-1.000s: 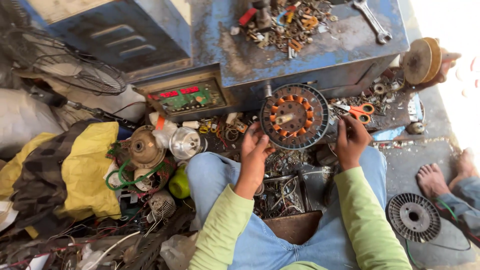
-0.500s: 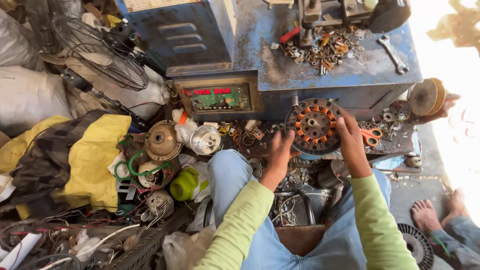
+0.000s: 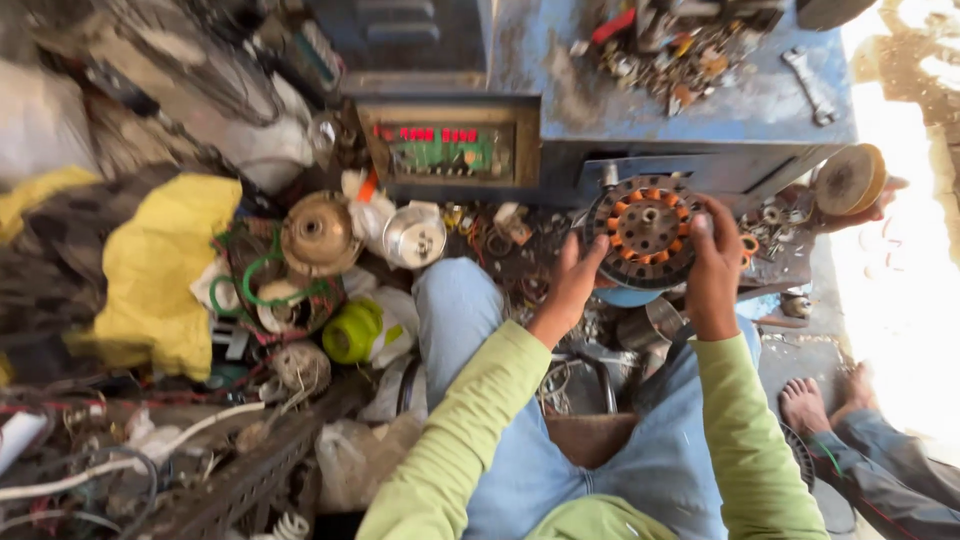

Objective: The person sits on the floor holding a fan motor stator on their lap and winds copper wire around its coil slots by hand. They use orange-handled scissors to trim wire and insulation, place the stator on the workbench, and continue winding and adjusting the copper coils.

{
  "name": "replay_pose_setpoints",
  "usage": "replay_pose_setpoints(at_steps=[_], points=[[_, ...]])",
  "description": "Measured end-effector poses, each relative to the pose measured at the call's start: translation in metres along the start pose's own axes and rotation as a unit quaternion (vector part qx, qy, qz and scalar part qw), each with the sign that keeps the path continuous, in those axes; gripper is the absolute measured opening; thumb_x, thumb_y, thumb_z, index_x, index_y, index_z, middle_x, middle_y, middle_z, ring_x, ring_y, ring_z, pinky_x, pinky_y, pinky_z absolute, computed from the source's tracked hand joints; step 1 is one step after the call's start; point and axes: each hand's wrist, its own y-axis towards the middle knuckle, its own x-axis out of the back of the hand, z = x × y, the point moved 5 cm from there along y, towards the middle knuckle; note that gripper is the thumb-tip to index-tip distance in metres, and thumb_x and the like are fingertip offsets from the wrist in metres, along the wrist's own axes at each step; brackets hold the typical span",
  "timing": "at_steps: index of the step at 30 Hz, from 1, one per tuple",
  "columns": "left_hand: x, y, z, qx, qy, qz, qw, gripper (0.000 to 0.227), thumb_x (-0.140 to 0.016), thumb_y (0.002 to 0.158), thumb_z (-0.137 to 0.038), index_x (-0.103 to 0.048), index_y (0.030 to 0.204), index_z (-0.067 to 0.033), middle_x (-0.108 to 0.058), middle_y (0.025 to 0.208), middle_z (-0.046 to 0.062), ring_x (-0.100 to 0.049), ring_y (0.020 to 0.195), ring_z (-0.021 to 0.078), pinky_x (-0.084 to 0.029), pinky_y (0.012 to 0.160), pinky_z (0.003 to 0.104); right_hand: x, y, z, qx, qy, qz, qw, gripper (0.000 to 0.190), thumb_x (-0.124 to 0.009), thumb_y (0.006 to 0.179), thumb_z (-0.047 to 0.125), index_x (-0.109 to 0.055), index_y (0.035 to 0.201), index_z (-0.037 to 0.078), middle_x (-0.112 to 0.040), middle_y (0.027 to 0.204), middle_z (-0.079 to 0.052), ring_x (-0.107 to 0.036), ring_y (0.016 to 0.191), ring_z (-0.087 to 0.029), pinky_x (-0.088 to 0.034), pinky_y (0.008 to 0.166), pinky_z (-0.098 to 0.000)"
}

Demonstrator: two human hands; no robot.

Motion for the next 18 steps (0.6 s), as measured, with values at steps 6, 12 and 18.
replay_pose_setpoints(at_steps=[6, 12, 18], points=[[-0.001, -0.020, 0.013, -0.079, 0.131, 0.020, 0.988, 0.048, -0.064, 0.107, -0.034, -0.057, 0.137, 0.0021, -0.070, 0.125, 0.014, -0.070, 0.108, 0.0206, -0.062, 0.086, 0.034, 0.027, -0.030, -0.022, 0.000, 0.041, -0.045, 0.998, 0.035, -0.056, 0.110, 0.015, -0.056, 0.140, -0.001, -0.063, 0.128, -0.006, -0.058, 0.117, -0.014, -0.047, 0.105, -0.0284], [-0.030, -0.052, 0.006, 0.065, 0.047, 0.078, 0.994, 0.048, -0.064, 0.098, -0.030, -0.050, 0.134, -0.0017, -0.065, 0.111, 0.009, -0.070, 0.094, 0.0183, -0.065, 0.065, 0.033, 0.044, -0.077, -0.007, -0.016, 0.136, -0.072, 0.988, 0.033, -0.050, 0.112, 0.012, -0.056, 0.142, 0.000, -0.064, 0.130, -0.008, -0.063, 0.115, -0.015, -0.052, 0.105, -0.0300], [-0.037, -0.063, 0.022, 0.071, 0.044, 0.115, 0.990, 0.043, -0.066, 0.099, -0.026, -0.049, 0.130, -0.0009, -0.065, 0.117, 0.011, -0.071, 0.095, 0.0161, -0.065, 0.063, 0.031, 0.063, -0.101, -0.019, -0.019, 0.168, -0.118, 0.979, 0.036, -0.048, 0.112, 0.012, -0.052, 0.146, 0.001, -0.064, 0.125, -0.009, -0.065, 0.111, -0.017, -0.054, 0.101, -0.0335]])
